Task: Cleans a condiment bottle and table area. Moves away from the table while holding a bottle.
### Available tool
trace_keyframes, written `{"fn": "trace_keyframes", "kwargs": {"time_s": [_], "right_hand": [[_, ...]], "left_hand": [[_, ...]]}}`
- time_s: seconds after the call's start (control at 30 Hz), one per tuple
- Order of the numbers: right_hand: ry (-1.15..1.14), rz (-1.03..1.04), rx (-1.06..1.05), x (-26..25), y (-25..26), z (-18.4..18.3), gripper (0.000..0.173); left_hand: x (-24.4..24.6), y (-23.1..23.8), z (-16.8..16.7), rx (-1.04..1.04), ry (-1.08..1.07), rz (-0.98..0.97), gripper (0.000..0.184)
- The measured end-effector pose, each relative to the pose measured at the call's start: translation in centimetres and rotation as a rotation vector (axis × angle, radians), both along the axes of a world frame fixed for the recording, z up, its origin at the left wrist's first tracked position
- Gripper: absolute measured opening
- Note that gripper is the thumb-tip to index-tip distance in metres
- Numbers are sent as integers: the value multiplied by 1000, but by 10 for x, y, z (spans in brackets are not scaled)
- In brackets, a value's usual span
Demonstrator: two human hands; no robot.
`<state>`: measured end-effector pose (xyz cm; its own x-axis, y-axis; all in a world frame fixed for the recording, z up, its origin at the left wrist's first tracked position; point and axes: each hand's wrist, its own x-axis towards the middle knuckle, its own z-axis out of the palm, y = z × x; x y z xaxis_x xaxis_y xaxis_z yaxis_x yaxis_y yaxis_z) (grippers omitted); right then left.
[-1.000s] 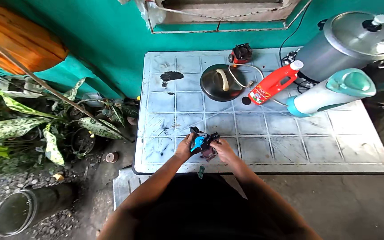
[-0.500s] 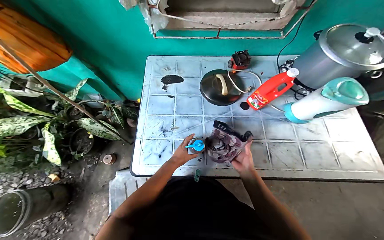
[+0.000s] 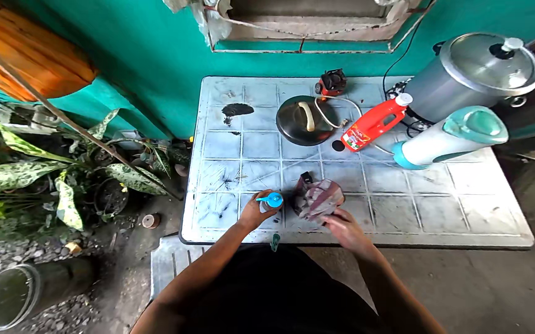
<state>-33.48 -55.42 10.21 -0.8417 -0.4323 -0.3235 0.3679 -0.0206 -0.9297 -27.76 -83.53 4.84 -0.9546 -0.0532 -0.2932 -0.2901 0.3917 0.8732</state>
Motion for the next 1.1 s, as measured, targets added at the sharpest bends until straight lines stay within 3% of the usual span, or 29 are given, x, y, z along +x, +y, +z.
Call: {"fn": "trace_keyframes", "kwargs": {"time_s": [0.07,0.2,0.33,0.53,0.7,0.87,0.93,1.1], "right_hand": [[43,154,-36,13,-20,2,30],[408,456,453,31,-61,6,36],[671,525,748,38,-88,8,35],[636,714,1069,46,-114,33,43],[585,789,1030,44,-109,36,47],[813,354,616,34,-71,3,30],[947,283,636,32,-59,-8,30],[1098,379,865,38,-65,-4,44]], "left_hand": [[-2,-1,-3,-25,3,-35,81],[-4,1,-12,-55,151,-32,78],[-3,8,-7,-100,136,9,67],[-1,18,-5,-169,45,67,66],[-1,17,-9,-176,61,65,62],[-2,13,-7,-156,97,37,71],[-3,12,-9,-142,141,28,71],[-4,17,-17,-51,201,50,67]]}}
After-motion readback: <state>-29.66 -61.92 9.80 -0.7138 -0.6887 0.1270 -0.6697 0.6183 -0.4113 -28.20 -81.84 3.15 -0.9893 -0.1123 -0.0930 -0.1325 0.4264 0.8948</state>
